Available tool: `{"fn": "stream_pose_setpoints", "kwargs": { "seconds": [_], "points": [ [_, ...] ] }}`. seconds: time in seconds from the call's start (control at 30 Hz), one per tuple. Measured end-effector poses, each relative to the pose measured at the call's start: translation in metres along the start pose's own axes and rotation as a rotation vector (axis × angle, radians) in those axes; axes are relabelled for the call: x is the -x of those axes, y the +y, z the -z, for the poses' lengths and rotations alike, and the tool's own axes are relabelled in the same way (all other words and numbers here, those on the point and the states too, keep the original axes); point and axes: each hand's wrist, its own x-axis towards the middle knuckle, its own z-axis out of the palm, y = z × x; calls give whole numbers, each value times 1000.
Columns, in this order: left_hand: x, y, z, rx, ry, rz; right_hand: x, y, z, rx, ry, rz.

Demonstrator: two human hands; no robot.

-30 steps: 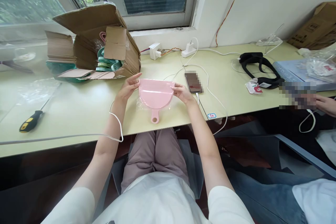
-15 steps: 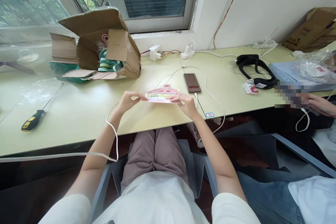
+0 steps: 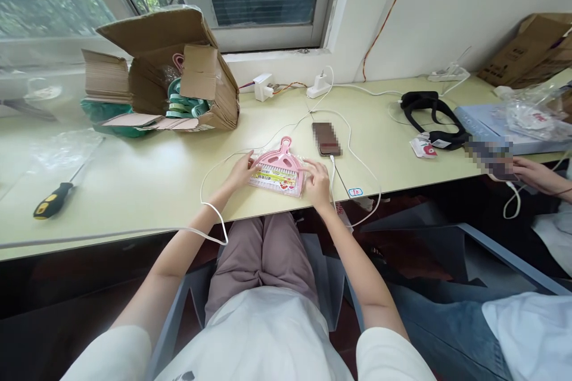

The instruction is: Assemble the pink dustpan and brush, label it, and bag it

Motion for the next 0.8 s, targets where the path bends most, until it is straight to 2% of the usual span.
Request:
{"fn": "stream_pose_setpoints", "kwargs": {
  "seconds": [0.07,0.17,0.27,0.47,0.53,0.67,0.73,0.8],
  "points": [
    [-7,0,-4,41,22,67,-7,7,-6,-56,93,-184],
    [-14,0,-5,97,75,105,-16,18,-19,-220,25,-398],
    [-20,-1,-6,172,124,148,-17,20,-32,-369,8,-386],
    [-29,-6,-12,525,97,116,-19,10,-44,-481,132,-246],
    [-31,-6,-14,624,91,72,-25,9,-44,-549,127,-291],
    [-34,1,-13,708,109,0,-41,6,-41,-629,-22,-427],
    [-37,6,-9,708,107,-25,-50,4,-36,-625,-51,-428],
    [-41,8,-3,667,83,-45,-59,5,-27,-612,-22,-411]
  ]
}}
